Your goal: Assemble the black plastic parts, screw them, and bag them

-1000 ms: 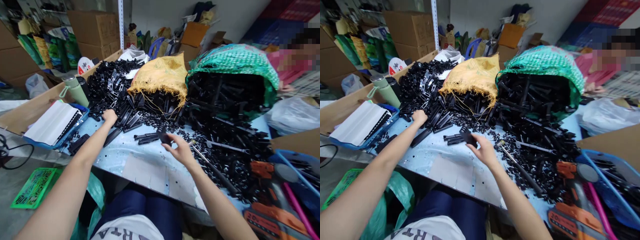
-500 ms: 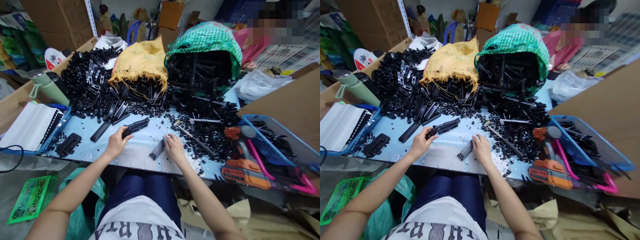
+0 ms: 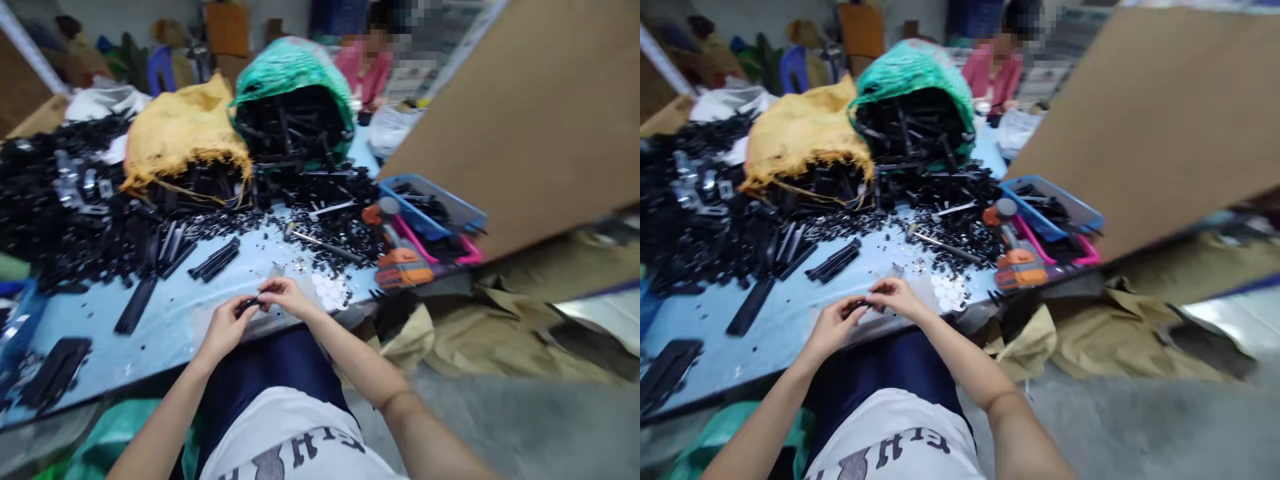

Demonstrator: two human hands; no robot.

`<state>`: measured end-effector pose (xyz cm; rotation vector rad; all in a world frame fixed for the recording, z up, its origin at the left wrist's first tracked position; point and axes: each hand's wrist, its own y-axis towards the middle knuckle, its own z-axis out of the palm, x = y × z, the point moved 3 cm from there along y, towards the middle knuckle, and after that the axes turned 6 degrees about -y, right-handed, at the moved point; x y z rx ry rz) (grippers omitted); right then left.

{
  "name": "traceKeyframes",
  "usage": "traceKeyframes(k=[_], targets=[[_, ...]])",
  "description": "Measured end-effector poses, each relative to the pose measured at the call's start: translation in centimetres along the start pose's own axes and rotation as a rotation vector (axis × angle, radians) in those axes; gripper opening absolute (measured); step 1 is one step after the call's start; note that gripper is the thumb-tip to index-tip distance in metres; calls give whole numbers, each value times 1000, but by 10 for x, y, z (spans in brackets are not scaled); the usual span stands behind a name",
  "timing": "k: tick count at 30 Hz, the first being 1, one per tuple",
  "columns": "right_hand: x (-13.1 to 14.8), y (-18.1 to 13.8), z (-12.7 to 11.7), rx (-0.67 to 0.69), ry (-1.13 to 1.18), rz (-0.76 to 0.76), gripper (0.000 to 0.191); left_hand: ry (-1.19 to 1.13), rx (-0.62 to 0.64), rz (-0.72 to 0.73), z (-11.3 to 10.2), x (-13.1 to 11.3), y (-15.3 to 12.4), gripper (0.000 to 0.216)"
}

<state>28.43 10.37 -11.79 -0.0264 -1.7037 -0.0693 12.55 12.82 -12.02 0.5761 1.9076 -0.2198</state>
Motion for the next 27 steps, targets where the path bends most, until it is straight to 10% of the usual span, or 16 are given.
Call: traceKeyframes(k=[3,9,13,17,21,27], targets=[[14,-12,-66,-286,-171,-105,24,77,25,103,0,3,1,39],[58,-56,-313,-1346,-628,-30,28,133,103,157,-4,-3,-4,35],[63,-61,-383,-1351,-803,201,18,190,7,95,-16,4,-7,35],[57,-42,-321,-1150,-1017,-113,9,274,-166,-15,-52,25,7,36],[26,-19,-189,-382,-1017,-389,17,537,-338,-190,-123,51,32,40],[-14,-2,-54,120,-1223,-223,41,828,-588,-698,-219,78,65,42]])
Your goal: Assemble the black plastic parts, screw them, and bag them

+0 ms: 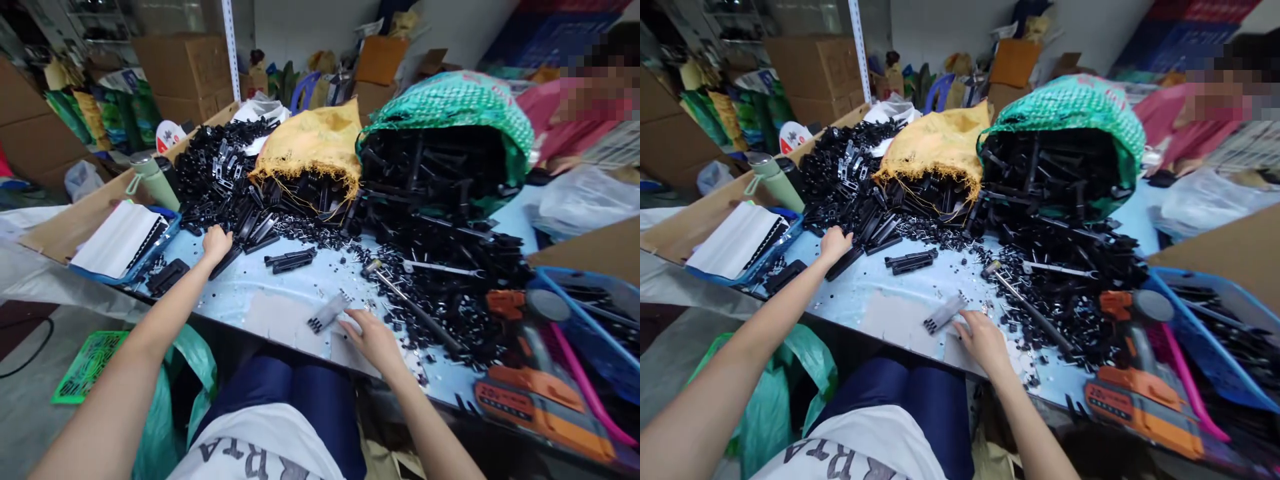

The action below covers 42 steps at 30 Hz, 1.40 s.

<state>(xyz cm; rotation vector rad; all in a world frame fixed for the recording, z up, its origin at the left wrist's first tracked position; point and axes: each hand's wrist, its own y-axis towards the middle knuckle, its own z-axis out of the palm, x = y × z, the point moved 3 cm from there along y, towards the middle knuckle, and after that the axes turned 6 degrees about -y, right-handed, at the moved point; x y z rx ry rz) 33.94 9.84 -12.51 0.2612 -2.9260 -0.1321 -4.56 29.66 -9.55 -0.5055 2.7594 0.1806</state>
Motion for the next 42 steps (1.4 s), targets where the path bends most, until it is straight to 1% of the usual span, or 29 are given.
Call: traceKeyframes(k=[2,4,6,7,8,10,12,13,15,17,19,20,22,23,24,25,26,27,28,29,32,34,35,37,39,42], targets=[[11,7,8,105,-105,192,55,19,58,-84,3,5,18,40],[18,14,10,172,-177,371,70,20,104,-118,10,9,27,34],[26,23,12,208,-172,456,81,30,125,-138,16,13,29,30],[28,28,14,216,-149,478,83,38,125,-146,18,15,27,29],[29,32,17,219,-122,495,82,47,119,-151,19,18,24,30],[28,39,24,199,-42,517,73,67,91,-143,14,24,15,36],[23,43,30,143,126,509,64,72,40,-95,3,31,4,43],[20,44,33,114,261,494,63,63,14,-55,-5,34,-2,45],[16,43,37,88,619,486,61,22,-37,53,-23,36,-15,41],[15,41,40,127,1015,534,60,-19,-54,229,-41,29,-33,32],[18,39,41,173,1309,589,56,-34,15,469,-51,11,-60,26],[20,39,41,176,1390,594,54,-25,93,592,-51,-2,-77,25],[24,38,39,154,1438,561,50,41,288,770,-40,-30,-116,32],[25,38,37,138,1431,545,49,80,391,873,-29,-46,-136,38],[26,36,36,127,1426,533,50,116,457,948,-17,-59,-154,36],[26,35,36,119,1429,529,52,108,497,1041,-4,-72,-170,32],[26,32,35,110,1438,533,54,69,512,1095,8,-82,-183,29],[25,30,34,100,1448,545,58,-9,527,1114,20,-89,-192,26],[25,27,33,95,1451,559,61,-133,535,1108,30,-94,-198,25],[26,25,33,96,1448,569,64,-288,545,1066,38,-96,-203,26],[34,20,30,120,1449,559,70,-790,626,834,53,-97,-211,36],[43,20,30,121,1495,522,72,-1000,675,679,57,-99,-218,41],[46,20,30,119,1517,501,74,-1050,669,626,56,-101,-221,42],[47,21,29,123,1512,441,74,-1058,578,577,52,-104,-224,43],[42,21,28,124,1418,336,70,-991,475,617,45,-106,-225,40],[30,20,19,68,1145,110,58,-898,423,727,37,-108,-226,36]])
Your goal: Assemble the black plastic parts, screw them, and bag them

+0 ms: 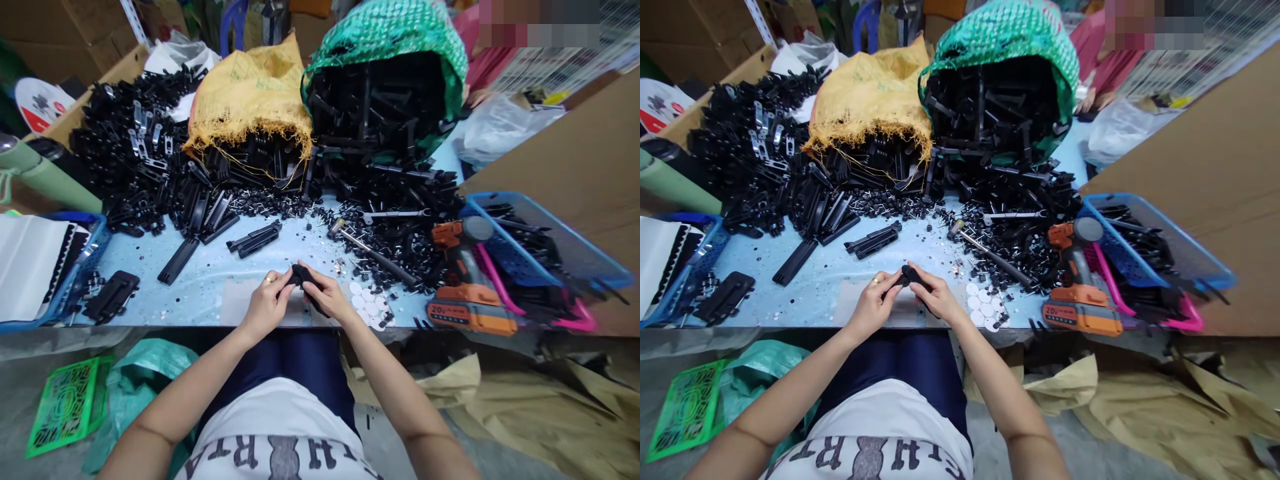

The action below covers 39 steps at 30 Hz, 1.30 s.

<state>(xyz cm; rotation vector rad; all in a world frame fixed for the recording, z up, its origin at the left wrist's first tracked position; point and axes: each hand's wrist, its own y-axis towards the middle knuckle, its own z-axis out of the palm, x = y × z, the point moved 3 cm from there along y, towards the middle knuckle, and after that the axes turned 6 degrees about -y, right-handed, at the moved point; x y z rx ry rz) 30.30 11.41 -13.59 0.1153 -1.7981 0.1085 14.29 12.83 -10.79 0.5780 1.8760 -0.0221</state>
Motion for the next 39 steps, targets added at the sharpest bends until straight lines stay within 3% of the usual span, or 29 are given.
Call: traceKeyframes(k=[3,7,9,13,16,18,20,23,24,26,28,30,32,35,37,39], targets=[[9,-2,-6,-22,-226,-199,52,30,-62,69,3,-5,-2,35],[25,-5,4,-138,-299,-355,51,44,-341,204,12,-14,-6,36],[30,-8,10,-186,-319,-418,51,57,-392,260,12,-17,-6,37],[31,-14,16,-272,-378,-495,54,59,-206,367,-2,-15,4,39],[25,-14,22,-251,-401,-443,56,29,-47,394,-13,-9,12,37],[20,-10,25,-213,-413,-334,56,22,-41,320,-15,-1,12,34],[16,-1,22,-85,-487,-224,54,53,-96,153,-12,10,7,34],[12,22,-17,50,-823,-66,49,228,-100,-84,-6,26,-5,41],[12,33,-43,-13,-980,5,48,319,-23,-95,-3,28,-7,48],[13,53,-107,-300,-1299,155,46,493,240,8,5,27,-8,60],[13,72,-165,-410,-1575,325,47,608,504,165,13,24,-5,57],[11,88,-207,-327,-1649,416,43,691,624,239,15,21,0,49],[12,97,-226,-172,-1705,445,35,796,586,199,10,21,5,45],[26,92,-210,-152,-1802,296,27,934,458,32,-6,26,4,40],[36,74,-176,-164,-1779,172,28,929,469,-9,-12,29,1,39],[36,48,-130,17,-1641,136,34,846,545,40,-12,30,-1,42]])
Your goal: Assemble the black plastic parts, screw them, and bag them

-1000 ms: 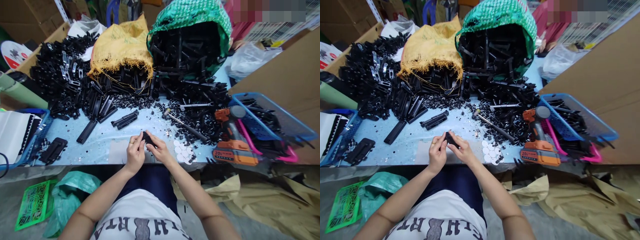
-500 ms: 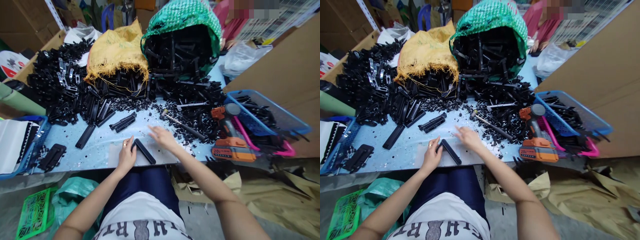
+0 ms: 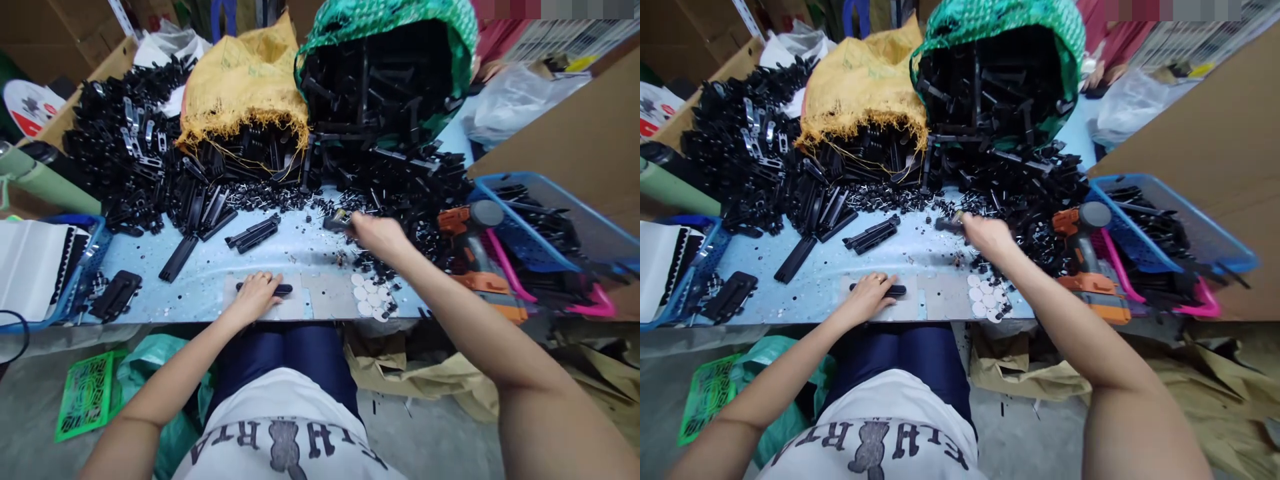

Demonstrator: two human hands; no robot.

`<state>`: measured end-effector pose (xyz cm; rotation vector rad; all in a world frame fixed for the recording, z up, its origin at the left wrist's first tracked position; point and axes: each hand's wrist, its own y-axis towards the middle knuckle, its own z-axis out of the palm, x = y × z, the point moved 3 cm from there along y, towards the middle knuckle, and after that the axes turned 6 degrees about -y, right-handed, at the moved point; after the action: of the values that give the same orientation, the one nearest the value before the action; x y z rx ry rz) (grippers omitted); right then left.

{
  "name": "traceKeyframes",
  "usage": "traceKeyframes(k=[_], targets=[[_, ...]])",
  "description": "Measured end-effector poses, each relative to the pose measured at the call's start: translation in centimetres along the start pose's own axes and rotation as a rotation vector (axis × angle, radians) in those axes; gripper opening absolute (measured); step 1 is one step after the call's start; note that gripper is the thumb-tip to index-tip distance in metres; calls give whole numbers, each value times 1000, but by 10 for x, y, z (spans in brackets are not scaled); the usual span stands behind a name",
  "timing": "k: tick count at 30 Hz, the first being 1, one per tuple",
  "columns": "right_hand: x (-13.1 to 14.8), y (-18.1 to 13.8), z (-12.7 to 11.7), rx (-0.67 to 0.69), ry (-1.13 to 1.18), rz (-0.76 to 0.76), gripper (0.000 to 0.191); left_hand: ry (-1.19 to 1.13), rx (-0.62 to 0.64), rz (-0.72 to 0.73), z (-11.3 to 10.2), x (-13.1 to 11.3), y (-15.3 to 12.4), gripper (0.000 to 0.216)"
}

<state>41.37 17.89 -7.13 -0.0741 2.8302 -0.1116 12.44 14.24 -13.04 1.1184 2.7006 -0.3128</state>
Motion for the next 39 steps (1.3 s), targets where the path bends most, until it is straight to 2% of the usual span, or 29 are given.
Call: traceKeyframes(k=[1,2,4,6,9,13,17,19,22,24,26,29,31,34,36,37,39], targets=[[25,-17,3,99,87,-139,37,-36,10,54,1,-1,1,42],[49,-34,7,135,151,-284,40,-67,14,94,1,-2,3,39],[88,-63,14,80,219,-508,41,-109,9,112,1,-4,7,32],[112,-80,25,37,220,-594,36,-142,8,101,0,-5,10,30],[124,-87,38,28,180,-526,36,-195,10,111,-2,-7,11,35],[125,-86,30,-42,142,-415,39,-229,-29,109,-1,-7,8,63],[126,-90,9,-87,108,-387,34,-226,-140,123,8,-5,6,44],[126,-90,0,-104,98,-409,31,-240,-190,134,11,-3,3,44],[121,-85,-4,-138,102,-467,30,-259,-191,131,11,0,-2,51],[115,-79,0,-150,126,-494,30,-272,-135,123,7,0,0,57],[110,-73,11,-154,164,-498,31,-296,-69,154,1,-4,17,60],[106,-71,31,-183,224,-487,33,-324,-95,179,-11,-11,74,44],[105,-72,41,-203,265,-504,34,-299,-207,38,-19,-10,127,36],[94,-57,44,-212,304,-456,35,-294,-199,-103,-22,-10,195,28],[76,-29,39,-220,289,-319,35,-314,-192,-127,-22,-11,214,23],[66,-10,35,-222,265,-232,34,-324,-201,-125,-22,-10,215,22],[48,30,30,-203,179,-76,32,-329,-224,-106,-23,-7,197,20]])
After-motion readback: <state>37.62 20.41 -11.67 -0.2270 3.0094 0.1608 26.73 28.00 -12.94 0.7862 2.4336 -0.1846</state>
